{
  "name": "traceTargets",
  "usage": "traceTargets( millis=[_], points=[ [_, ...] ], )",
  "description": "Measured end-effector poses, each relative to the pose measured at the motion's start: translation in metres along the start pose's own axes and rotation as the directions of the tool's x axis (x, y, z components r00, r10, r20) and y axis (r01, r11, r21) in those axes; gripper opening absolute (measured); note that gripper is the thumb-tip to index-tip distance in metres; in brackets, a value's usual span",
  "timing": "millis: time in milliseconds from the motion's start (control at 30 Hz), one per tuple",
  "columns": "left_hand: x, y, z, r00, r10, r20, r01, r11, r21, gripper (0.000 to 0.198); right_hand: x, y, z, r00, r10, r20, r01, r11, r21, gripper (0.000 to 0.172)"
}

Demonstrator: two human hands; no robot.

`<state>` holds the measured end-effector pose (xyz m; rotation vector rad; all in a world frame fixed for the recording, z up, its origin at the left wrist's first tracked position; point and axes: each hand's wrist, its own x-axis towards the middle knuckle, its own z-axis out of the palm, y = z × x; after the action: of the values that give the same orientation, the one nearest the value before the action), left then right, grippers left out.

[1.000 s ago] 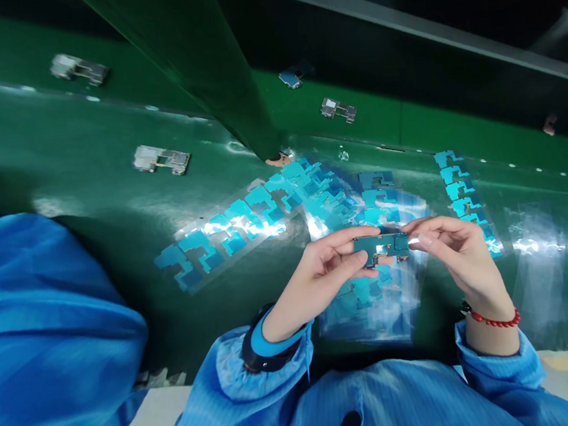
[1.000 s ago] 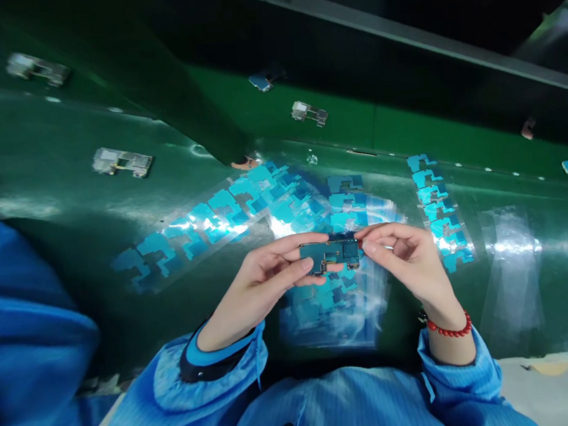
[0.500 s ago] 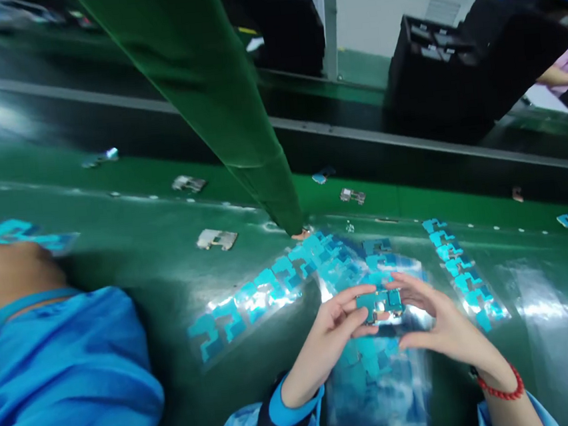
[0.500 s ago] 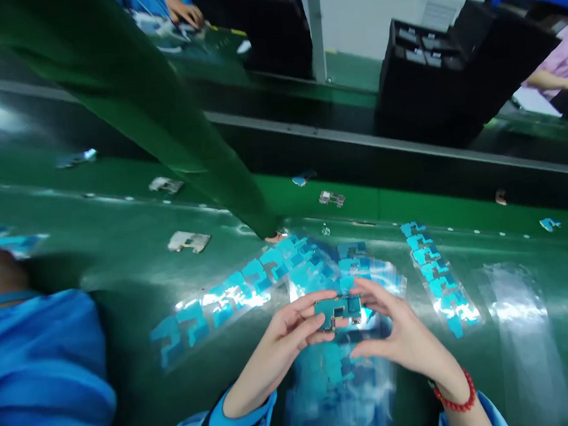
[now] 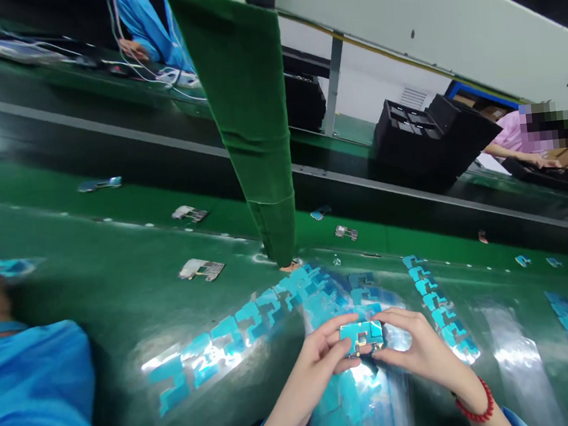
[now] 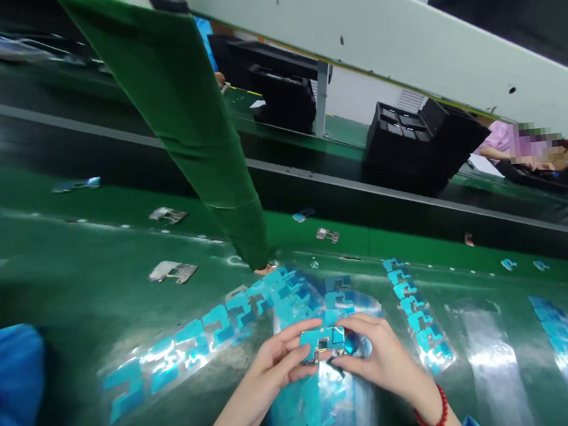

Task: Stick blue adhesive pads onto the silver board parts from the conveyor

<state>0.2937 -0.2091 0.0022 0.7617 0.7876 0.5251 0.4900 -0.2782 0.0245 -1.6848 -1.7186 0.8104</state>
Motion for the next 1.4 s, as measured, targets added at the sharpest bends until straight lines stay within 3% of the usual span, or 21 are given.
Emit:
traceTargets(
  millis=[100, 200, 400, 533, 667, 767, 867, 967, 1067, 1133, 1267, 1400],
  points=[
    [-0.002, 0.004, -0.002, 0.999, -0.005, -0.039, 0.001, 0.996, -0.087, 0.067, 0.016, 0.009, -0.004, 0.998, -0.027, -0.053, 0.026, 0.999, -0.018, 0.042],
    [-0.003, 0.012, -0.005, 0.997, -0.013, -0.079, 0.002, 0.99, -0.143, 0.082, 0.046, 0.04, -0.022, 0.984, 0.026, -0.175, -0.041, 0.996, -0.084, 0.046],
    [-0.002, 0.017, -0.012, 0.993, -0.021, -0.115, 0.012, 0.997, -0.081, 0.08, 0.104, 0.121, -0.093, 0.893, 0.192, -0.407, -0.314, 0.914, -0.258, 0.031],
    [-0.002, 0.014, -0.018, 0.993, 0.012, -0.121, -0.018, 0.999, -0.043, 0.078, 0.115, 0.146, -0.12, 0.864, 0.24, -0.443, -0.413, 0.841, -0.349, 0.032],
    [0.005, 0.007, -0.025, 0.99, 0.001, -0.142, -0.004, 1.0, -0.019, 0.079, 0.123, 0.144, -0.107, 0.885, 0.205, -0.418, -0.39, 0.817, -0.426, 0.034],
    [0.017, -0.003, -0.033, 0.986, -0.005, -0.165, 0.003, 1.0, -0.014, 0.074, 0.139, 0.13, -0.073, 0.947, 0.12, -0.298, -0.255, 0.844, -0.472, 0.043],
    [0.035, -0.014, -0.045, 0.984, -0.069, -0.165, 0.071, 0.997, 0.007, 0.075, 0.162, 0.114, -0.035, 0.986, 0.031, -0.162, -0.109, 0.862, -0.495, 0.07],
    [0.047, -0.018, -0.053, 0.978, -0.111, -0.178, 0.119, 0.992, 0.038, 0.077, 0.182, 0.107, -0.013, 0.996, -0.005, -0.09, -0.041, 0.863, -0.504, 0.063],
    [0.041, -0.012, -0.047, 0.977, -0.074, -0.197, 0.085, 0.995, 0.044, 0.067, 0.187, 0.108, -0.009, 0.998, -0.049, -0.048, 0.018, 0.867, -0.498, 0.032],
    [0.027, -0.004, -0.035, 0.983, -0.016, -0.182, 0.025, 0.999, 0.046, 0.056, 0.185, 0.111, -0.011, 0.996, -0.082, -0.032, 0.056, 0.873, -0.485, 0.02],
    [0.005, 0.011, -0.013, 0.984, 0.058, -0.171, -0.044, 0.996, 0.083, 0.039, 0.179, 0.124, -0.021, 0.991, -0.102, -0.092, 0.049, 0.887, -0.458, 0.031],
    [0.003, 0.014, -0.01, 0.978, 0.083, -0.189, -0.068, 0.994, 0.084, 0.032, 0.18, 0.136, -0.033, 0.985, -0.069, -0.158, -0.008, 0.898, -0.44, 0.03]
  ],
)
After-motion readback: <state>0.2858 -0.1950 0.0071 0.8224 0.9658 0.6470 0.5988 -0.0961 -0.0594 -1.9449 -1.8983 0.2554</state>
